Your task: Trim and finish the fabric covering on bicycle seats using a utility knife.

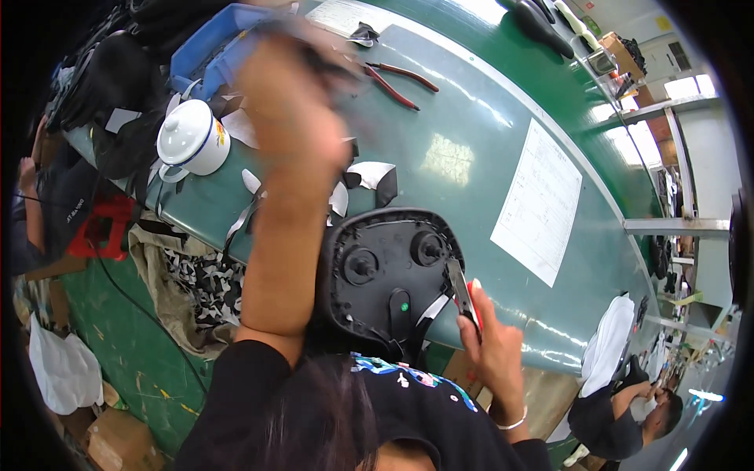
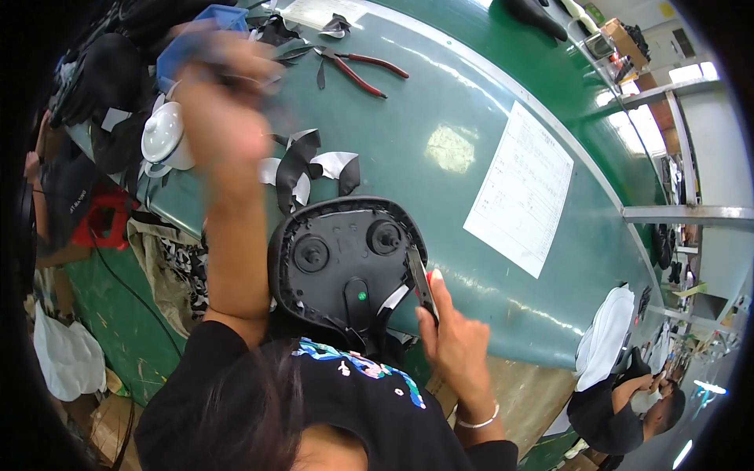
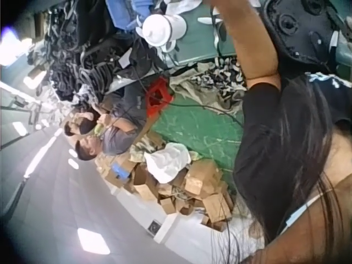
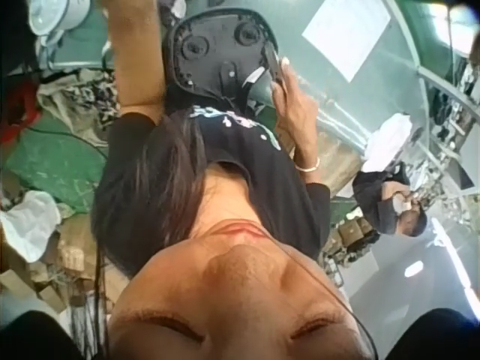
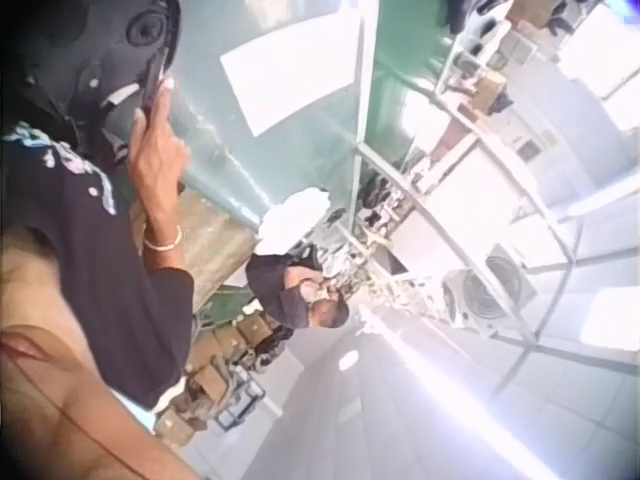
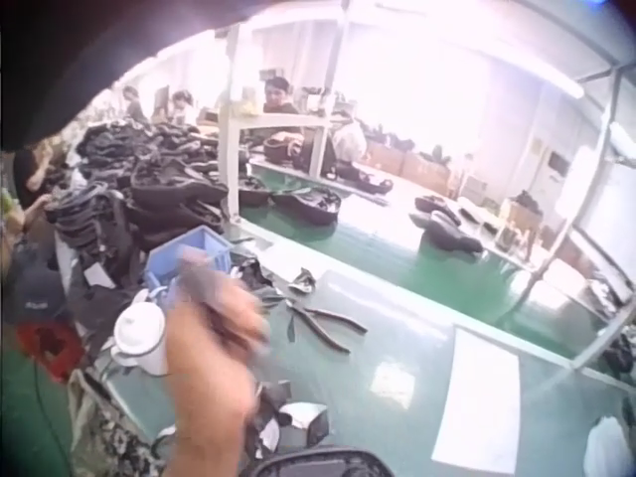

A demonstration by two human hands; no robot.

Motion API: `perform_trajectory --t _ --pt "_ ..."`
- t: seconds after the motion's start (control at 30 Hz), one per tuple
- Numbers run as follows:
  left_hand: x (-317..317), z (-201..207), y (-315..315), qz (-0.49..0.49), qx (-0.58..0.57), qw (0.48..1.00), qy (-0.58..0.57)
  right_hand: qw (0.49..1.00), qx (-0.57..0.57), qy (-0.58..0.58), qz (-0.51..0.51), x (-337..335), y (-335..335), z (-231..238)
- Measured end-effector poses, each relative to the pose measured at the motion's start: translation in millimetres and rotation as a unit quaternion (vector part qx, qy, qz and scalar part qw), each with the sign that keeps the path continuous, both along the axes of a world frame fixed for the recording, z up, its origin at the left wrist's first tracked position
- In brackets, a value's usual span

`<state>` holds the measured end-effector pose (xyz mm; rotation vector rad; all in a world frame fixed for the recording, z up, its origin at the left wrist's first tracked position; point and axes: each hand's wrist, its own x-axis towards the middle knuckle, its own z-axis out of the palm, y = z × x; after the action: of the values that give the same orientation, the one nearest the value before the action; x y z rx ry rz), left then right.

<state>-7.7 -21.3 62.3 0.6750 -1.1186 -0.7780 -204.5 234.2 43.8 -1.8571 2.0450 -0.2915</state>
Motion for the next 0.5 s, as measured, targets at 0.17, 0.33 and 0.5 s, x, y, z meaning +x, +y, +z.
perform_trajectory --t 0.17,0.33,0.5 --pt "11 -3 21 -0.072 0.11 0.987 -0.09 0.936 0.046 -0.299 -0.181 20 16 -9" --pt "37 -72 49 -0.36 0.177 0.678 -0.616 0.92 -0.086 -0.354 -0.144 6 -17 -46" --pt "40 -82 -6 -0.288 0.344 0.845 -0.292 0.824 -0.263 -0.393 -0.313 -38 -49 -30"
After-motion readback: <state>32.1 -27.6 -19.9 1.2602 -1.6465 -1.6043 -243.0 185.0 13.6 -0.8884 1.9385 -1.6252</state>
